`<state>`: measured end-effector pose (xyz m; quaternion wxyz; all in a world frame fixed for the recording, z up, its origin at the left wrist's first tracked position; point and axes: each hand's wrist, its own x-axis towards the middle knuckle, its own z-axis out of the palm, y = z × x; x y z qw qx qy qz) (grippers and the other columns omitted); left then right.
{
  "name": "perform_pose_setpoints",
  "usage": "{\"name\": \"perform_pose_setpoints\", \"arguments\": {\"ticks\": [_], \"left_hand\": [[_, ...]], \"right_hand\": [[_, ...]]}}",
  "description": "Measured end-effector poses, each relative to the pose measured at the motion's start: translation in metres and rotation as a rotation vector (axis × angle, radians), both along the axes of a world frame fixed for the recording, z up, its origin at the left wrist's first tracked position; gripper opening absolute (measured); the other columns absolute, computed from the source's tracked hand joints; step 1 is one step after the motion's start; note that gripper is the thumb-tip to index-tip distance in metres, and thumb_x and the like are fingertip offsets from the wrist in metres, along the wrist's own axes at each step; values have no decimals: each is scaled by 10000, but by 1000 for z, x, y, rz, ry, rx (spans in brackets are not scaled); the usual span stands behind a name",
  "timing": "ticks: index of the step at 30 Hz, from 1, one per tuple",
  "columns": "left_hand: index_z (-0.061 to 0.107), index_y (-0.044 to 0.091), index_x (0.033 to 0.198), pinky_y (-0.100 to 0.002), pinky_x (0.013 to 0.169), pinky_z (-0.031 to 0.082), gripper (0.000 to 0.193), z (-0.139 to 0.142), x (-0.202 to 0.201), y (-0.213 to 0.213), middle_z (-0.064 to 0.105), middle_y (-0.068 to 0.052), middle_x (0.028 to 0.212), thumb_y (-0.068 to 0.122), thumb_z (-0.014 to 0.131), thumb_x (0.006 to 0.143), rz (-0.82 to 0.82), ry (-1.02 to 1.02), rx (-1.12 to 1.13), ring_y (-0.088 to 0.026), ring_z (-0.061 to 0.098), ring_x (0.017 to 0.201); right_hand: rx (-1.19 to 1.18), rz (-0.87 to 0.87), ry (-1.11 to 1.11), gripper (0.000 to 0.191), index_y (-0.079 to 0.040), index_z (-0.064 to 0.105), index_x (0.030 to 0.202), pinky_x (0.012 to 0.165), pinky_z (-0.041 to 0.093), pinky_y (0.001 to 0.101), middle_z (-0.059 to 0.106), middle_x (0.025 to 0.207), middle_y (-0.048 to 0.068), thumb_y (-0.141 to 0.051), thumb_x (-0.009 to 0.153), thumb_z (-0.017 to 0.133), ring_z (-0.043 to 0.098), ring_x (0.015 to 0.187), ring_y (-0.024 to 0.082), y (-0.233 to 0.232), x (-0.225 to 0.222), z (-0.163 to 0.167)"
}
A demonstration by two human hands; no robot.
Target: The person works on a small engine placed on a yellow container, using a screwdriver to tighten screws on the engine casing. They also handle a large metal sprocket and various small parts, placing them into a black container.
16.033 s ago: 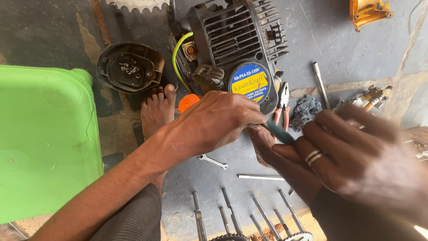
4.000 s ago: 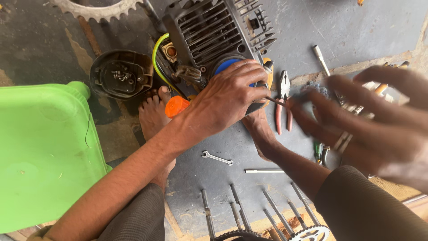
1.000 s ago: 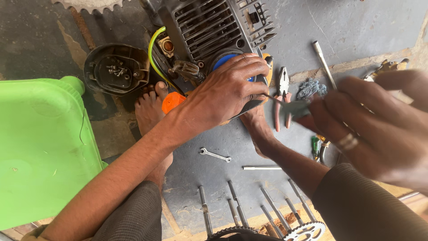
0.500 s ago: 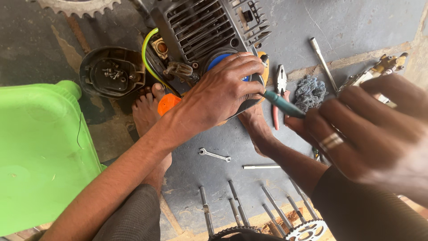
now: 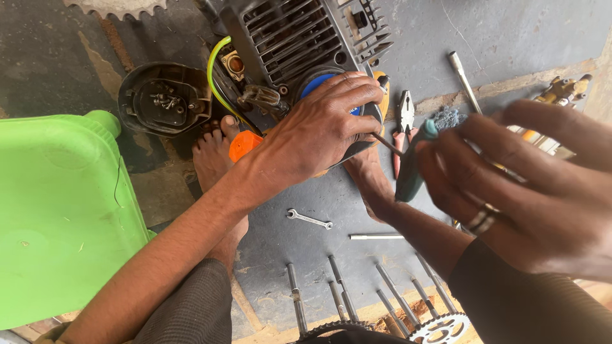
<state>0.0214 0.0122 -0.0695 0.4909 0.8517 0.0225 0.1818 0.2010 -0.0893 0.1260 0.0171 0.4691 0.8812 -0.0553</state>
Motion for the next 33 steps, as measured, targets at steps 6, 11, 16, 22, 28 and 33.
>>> {"name": "perform_pose_setpoints", "arguments": {"ticks": [6, 11, 16, 22, 28, 33], "left_hand": [[789, 33, 1056, -450, 1192, 423, 300, 0, 0, 0, 634, -174, 1319, -80, 682, 800, 14, 1, 28, -342, 540, 1373], [788, 24, 1043, -473, 1177, 420, 261, 0, -2, 0, 627, -191, 1300, -38, 715, 800, -5, -8, -30, -361, 534, 1352], [793, 36, 1032, -469, 1194, 410, 282, -2, 1, 0, 623, -191, 1318, -56, 705, 780, 11, -5, 0, -354, 532, 1363], [793, 43, 1032, -478, 1201, 391, 236, -4, 0, -3, 617, -196, 1331, -31, 724, 819, 11, -5, -18, -358, 522, 1364], [797, 43, 1018, -456, 1216, 397, 277, -5, 1, -2, 631, -186, 1320, -84, 696, 793, 8, -2, 17, -345, 536, 1367], [791, 49, 989, -455, 1220, 396, 206, -6, 3, -4, 631, -185, 1321, -56, 712, 831, 22, -7, 5, -342, 543, 1361]], "right_hand": [[-277, -336, -67, 154, -69, 787, 908, 641, 498, 403, 696, 823, 57, -210, 921, 726, 670, 800, 215, -6, -12, -4], [-75, -91, 150, 324, 16, 803, 977, 738, 576, 406, 741, 967, 156, -157, 721, 705, 721, 898, 291, 0, -3, -1], [-213, -136, -93, 253, -6, 781, 972, 671, 549, 383, 726, 904, 86, -246, 919, 720, 702, 843, 241, -9, 2, -10], [-164, -145, 36, 218, -84, 779, 1003, 698, 546, 428, 727, 930, 131, -230, 859, 705, 697, 849, 270, 0, -8, 1], [-20, -34, -150, 255, -20, 782, 1016, 648, 520, 348, 718, 854, 48, -196, 851, 699, 691, 757, 167, 7, -4, -3], [-162, -110, -331, 341, -39, 743, 921, 560, 457, 294, 642, 721, -22, -369, 951, 664, 653, 667, 120, -14, -2, -11]]}}
